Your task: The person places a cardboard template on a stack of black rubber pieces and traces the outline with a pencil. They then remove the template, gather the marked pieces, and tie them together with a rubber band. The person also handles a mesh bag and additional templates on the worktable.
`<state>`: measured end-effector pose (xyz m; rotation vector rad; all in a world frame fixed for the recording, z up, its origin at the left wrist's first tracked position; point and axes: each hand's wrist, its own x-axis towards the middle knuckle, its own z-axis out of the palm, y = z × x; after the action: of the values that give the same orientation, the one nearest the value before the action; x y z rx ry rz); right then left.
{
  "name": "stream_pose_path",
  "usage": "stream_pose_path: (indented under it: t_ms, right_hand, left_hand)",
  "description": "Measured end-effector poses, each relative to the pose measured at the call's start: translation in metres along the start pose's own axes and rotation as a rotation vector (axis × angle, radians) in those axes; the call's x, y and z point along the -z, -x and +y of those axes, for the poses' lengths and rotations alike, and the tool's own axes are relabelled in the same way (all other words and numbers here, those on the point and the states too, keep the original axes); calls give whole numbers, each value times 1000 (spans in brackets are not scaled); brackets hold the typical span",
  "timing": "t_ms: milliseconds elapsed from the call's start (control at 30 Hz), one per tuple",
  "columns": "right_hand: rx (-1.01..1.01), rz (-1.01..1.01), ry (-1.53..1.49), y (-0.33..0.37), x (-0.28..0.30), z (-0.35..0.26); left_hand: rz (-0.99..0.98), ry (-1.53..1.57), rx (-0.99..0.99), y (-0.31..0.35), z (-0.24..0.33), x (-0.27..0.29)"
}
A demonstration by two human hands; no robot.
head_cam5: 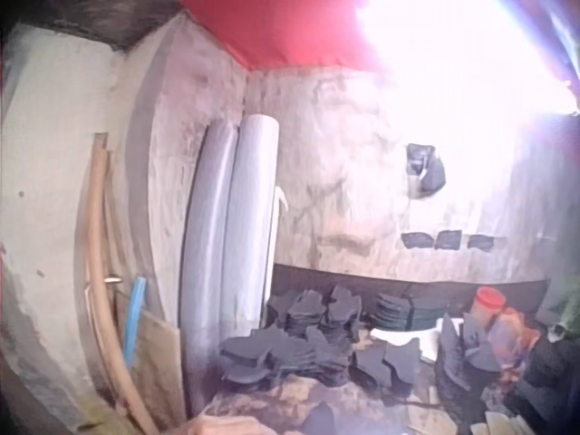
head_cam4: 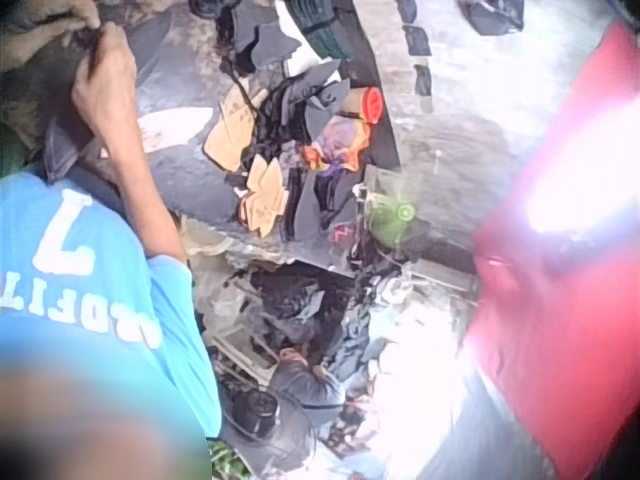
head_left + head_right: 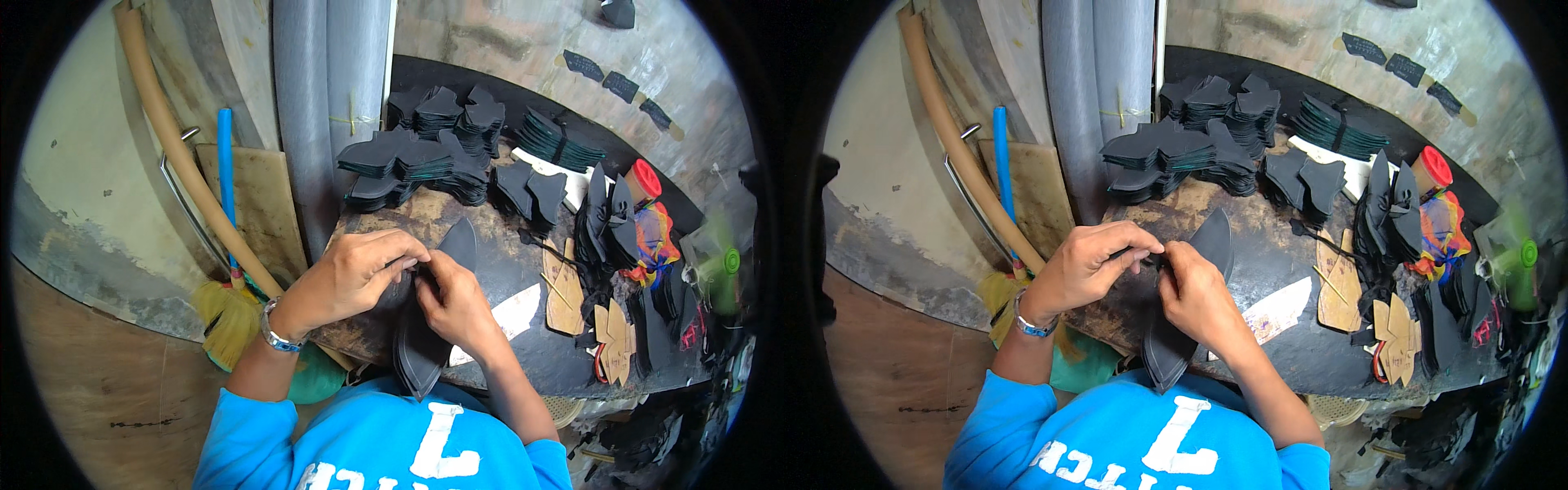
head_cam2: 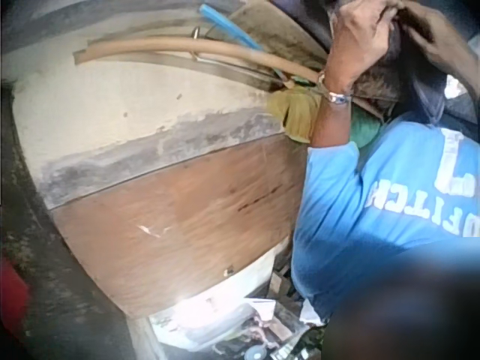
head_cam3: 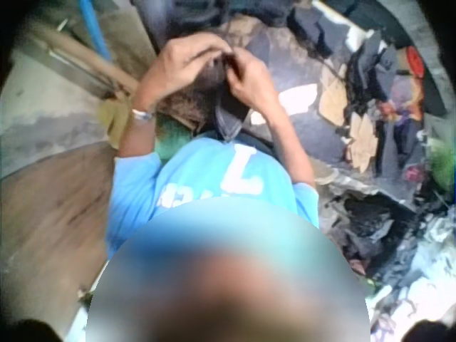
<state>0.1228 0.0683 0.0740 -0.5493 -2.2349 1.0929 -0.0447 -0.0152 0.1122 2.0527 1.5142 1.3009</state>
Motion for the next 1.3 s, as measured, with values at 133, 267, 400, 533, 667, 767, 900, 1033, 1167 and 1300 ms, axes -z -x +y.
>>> stream_pose_path:
  t_ms: [133,267,400,533,667,767,900,1033,1167,1300]
  right_hand:
    - [-78,-5,7,-1,4,0]
    - [-259,42,-56,-4,3,1]
    - [-213,103,-43,-4,0,2]
    - [-201,142,-63,-4,-2,7]
    - [-203,209,-146,-5,-3,9]
    - [-226,218,-257,-3,0,11]
    - [-137,-42,-329,0,12,19]
    - [-22,-130,-244,0,21,26]
    - [-110,-116,-252,6,22,21]
    - [7,-50,-143,11,16,11]
  left_hand:
    - [55,198,222,-2,-5,-13]
    - [222,377,314,17,-7,-35]
    - [167,361,269,36,-16,-54]
    - [196,-39,79,40,-31,-66]
    - [292,-338,-182,35,-43,-71]
    - [262,-366,-170,31,-43,-69]
    - [117,80,141,27,-39,-52]
    - [-64,572,367,25,-44,-36]
    - [14,946,500,28,-53,-44]
    - [33,1023,469,30,-58,-47]
